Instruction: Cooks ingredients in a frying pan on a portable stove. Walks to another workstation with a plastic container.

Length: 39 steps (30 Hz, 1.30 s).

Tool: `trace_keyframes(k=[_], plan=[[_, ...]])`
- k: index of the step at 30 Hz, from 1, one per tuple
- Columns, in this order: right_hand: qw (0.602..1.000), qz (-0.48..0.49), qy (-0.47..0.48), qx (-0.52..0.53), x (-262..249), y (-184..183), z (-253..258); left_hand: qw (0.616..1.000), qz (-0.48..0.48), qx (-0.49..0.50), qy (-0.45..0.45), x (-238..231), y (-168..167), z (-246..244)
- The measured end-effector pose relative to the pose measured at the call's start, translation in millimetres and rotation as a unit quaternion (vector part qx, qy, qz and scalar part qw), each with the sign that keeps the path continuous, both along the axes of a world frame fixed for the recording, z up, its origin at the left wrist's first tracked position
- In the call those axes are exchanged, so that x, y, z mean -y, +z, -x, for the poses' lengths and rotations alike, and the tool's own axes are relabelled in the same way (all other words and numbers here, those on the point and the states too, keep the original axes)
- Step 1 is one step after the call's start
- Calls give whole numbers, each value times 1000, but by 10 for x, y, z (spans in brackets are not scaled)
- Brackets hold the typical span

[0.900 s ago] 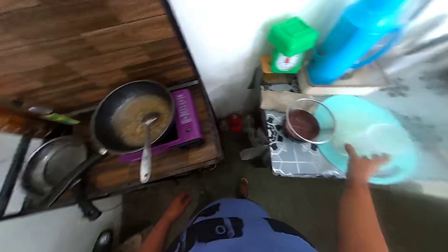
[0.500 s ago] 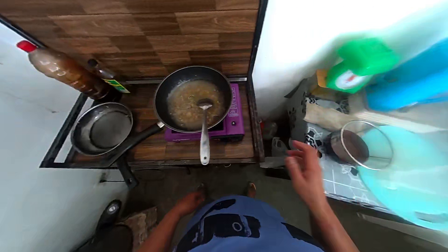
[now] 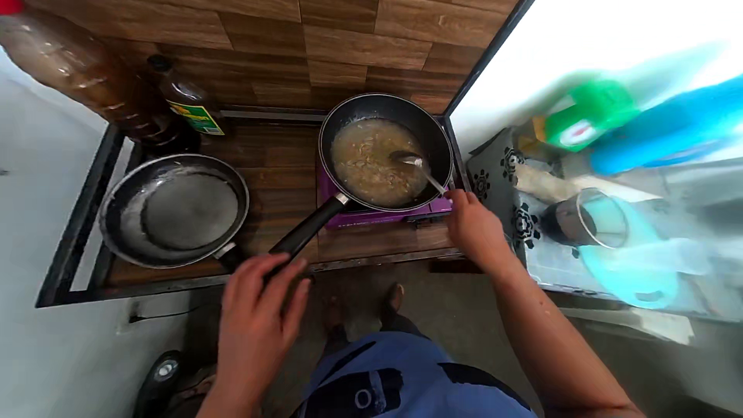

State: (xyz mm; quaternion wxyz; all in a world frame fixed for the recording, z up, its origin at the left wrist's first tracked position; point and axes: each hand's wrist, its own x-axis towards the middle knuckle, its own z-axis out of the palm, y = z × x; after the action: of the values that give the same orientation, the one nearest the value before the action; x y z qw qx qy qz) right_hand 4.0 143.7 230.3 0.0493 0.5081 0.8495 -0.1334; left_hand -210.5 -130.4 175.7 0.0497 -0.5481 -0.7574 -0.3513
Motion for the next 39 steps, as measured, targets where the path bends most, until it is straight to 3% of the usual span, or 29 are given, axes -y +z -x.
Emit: trace_keyframes(k=[7, 14, 27, 32, 39], plan=[[985, -138, 92, -53, 403, 435, -547, 993, 101, 52, 38, -208, -110, 334], [995, -67, 66, -40, 397, 304, -286, 991, 101, 79, 43, -283, -110, 330], [996, -78, 35, -22, -440, 16, 558, 991, 69, 91, 70, -181, -195, 274], [995, -100, 14, 0, -504, 108, 389, 987, 95, 108, 77, -155, -190, 239], [995, -95, -3, -17, -216, 176, -100, 986, 103, 113, 67, -203, -216, 253]])
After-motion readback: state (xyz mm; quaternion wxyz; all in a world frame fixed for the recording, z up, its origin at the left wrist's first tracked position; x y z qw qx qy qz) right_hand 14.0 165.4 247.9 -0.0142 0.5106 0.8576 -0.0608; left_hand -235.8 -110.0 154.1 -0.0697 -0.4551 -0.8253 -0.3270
